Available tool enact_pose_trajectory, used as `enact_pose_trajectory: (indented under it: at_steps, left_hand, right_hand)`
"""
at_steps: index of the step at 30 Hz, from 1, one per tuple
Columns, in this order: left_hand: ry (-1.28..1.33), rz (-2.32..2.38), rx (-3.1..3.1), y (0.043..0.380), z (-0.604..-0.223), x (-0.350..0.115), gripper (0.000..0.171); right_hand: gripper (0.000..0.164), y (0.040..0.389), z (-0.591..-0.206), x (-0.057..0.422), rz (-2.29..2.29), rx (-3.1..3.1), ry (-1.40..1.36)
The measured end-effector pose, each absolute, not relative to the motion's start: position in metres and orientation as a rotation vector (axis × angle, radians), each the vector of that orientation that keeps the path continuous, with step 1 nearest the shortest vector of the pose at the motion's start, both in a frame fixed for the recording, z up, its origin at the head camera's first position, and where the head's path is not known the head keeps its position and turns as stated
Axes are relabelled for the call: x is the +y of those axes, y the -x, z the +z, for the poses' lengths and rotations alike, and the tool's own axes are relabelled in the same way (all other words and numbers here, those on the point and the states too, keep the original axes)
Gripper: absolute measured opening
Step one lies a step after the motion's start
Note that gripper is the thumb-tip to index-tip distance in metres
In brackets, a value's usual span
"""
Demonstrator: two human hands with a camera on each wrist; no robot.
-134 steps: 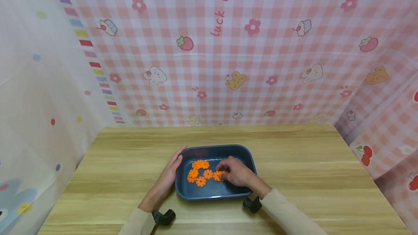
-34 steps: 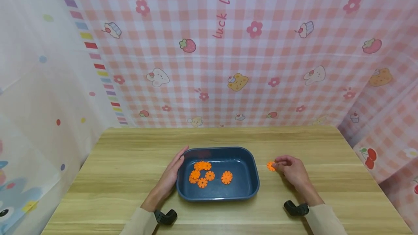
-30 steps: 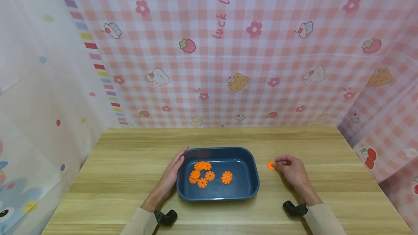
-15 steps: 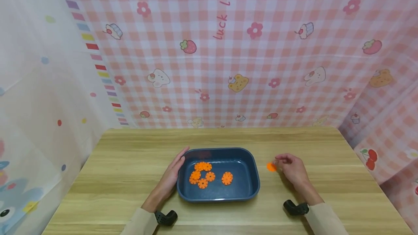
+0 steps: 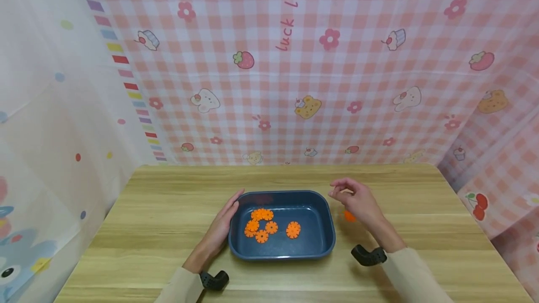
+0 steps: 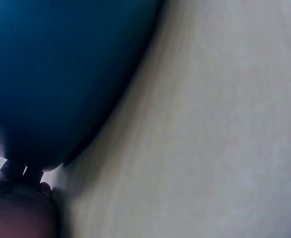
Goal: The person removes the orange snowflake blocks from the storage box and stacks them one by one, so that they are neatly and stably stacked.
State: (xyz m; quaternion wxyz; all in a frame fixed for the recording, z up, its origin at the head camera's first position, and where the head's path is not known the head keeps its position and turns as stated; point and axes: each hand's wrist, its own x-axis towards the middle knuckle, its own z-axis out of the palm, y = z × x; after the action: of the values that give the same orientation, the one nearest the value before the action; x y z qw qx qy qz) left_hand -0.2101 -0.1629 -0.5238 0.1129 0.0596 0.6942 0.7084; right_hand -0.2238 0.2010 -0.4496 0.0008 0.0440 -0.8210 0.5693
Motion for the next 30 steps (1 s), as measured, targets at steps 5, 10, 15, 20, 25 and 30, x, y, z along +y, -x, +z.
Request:
enact_pose_trajectory:
  at_steps: [5, 10, 15, 20, 25, 30]
  left_hand:
    - [-0.180, 2.082, 2.028, 0.211, -0.523, -0.162, 0.051]
    - [-0.175, 2.090, 2.023, 0.210, -0.523, -0.161, 0.050]
    - [-0.185, 2.088, 2.019, 0.210, -0.523, -0.160, 0.051]
    - [-0.181, 2.090, 2.030, 0.210, -0.523, -0.161, 0.049]
    - [-0.181, 2.085, 2.041, 0.209, -0.522, -0.162, 0.048]
    - [-0.180, 2.077, 2.053, 0.208, -0.521, -0.162, 0.048]
  right_hand:
    - [0.027, 0.224, -0.441, 0.171, 1.886, -2.630, -0.269]
    - [0.034, 0.223, -0.445, 0.147, 1.926, -2.737, -0.527]
    - [0.030, 0.222, -0.455, 0.135, 1.848, -2.825, -0.759]
    - [0.023, 0.221, -0.459, 0.131, 1.659, -2.970, -0.853]
    - [0.021, 0.220, -0.461, 0.130, 1.536, -3.093, -0.898]
    - [0.020, 0.218, -0.464, 0.127, 1.390, -3.163, -0.875]
